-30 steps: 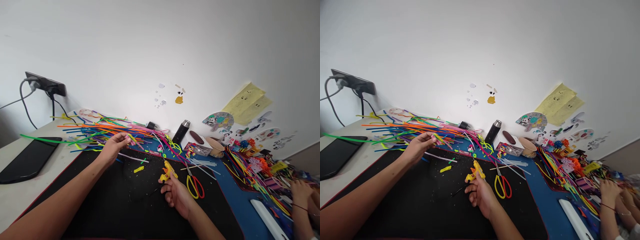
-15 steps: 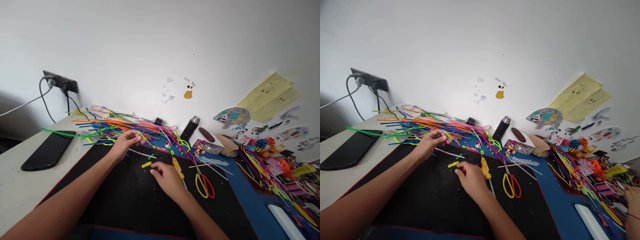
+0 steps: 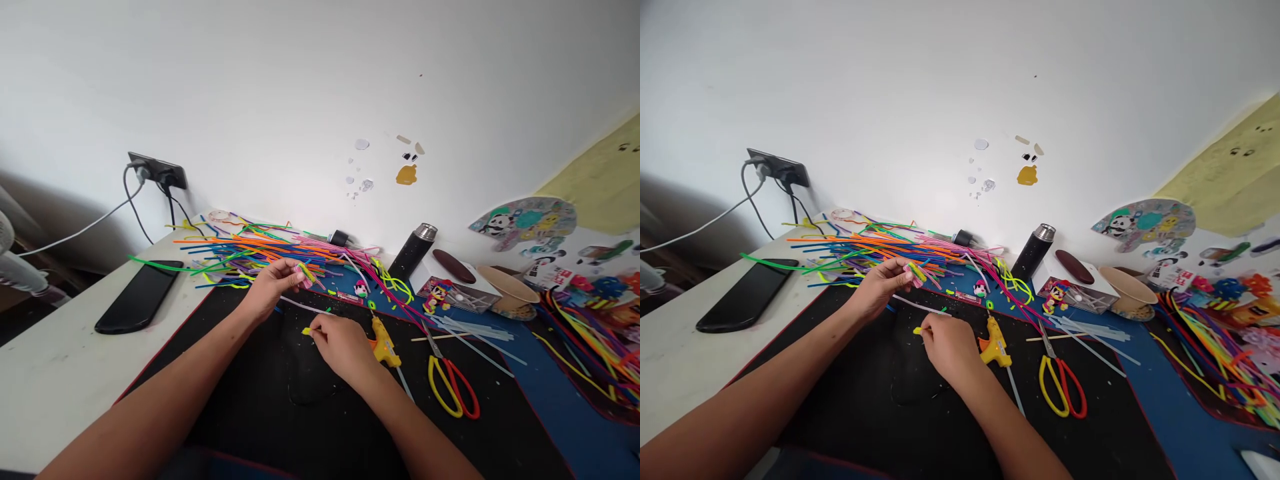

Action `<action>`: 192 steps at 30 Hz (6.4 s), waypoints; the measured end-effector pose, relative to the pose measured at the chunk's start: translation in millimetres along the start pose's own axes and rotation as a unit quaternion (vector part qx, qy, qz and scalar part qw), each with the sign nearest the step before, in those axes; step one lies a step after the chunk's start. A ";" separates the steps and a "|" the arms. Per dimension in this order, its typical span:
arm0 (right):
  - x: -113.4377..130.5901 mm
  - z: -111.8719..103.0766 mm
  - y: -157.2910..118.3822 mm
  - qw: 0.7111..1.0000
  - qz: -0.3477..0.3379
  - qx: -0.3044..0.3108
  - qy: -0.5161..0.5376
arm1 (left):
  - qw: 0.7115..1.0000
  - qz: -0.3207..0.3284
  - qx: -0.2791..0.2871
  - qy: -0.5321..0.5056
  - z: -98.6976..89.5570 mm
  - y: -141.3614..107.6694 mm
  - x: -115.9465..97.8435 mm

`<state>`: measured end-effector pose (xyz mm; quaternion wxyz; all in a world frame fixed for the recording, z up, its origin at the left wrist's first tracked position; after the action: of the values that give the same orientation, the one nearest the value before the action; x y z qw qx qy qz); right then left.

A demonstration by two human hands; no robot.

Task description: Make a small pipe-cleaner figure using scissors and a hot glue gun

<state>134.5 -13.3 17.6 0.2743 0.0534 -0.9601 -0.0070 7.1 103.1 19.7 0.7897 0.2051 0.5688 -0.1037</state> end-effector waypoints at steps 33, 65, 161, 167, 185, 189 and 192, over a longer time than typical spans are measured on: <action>-13.9 -44.6 16.3 0.885 -0.012 -0.265 0.382 | 0.998 -0.035 0.058 0.019 31.1 -11.3 9.5; 4.6 -51.2 13.0 0.937 -0.103 -0.236 0.235 | 0.991 -0.003 0.042 0.128 26.3 -10.6 -1.1; -22.8 -8.4 31.7 0.816 0.053 -0.117 0.564 | 0.989 0.009 0.014 0.146 32.2 -17.0 -8.3; -26.6 -5.2 32.5 0.796 0.056 -0.136 0.586 | 0.991 -0.021 0.020 0.134 32.9 -15.1 -0.9; -16.8 -17.9 26.2 0.913 0.006 -0.140 0.384 | 0.994 -0.010 0.004 0.111 32.3 -14.4 -2.0; -17.4 -13.5 28.2 0.894 0.012 -0.117 0.432 | 0.995 -0.014 0.011 0.103 32.0 -14.9 -3.3; -19.3 -13.4 29.1 0.878 0.013 -0.120 0.463 | 0.995 -0.014 0.017 0.098 32.1 -15.2 -4.8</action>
<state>155.0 17.9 20.1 0.6920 0.0046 -0.7159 -0.0934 27.0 75.0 29.7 0.7247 0.2196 0.6449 -0.1040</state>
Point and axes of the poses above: each hand's wrist, its own y-axis towards the middle knuckle, its own z-axis out of the palm, x = y × z, the point moved 8 cm from there along y, towards the middle knuckle, and after that the axes turned 8 degrees about y, right-handed, at the moved point
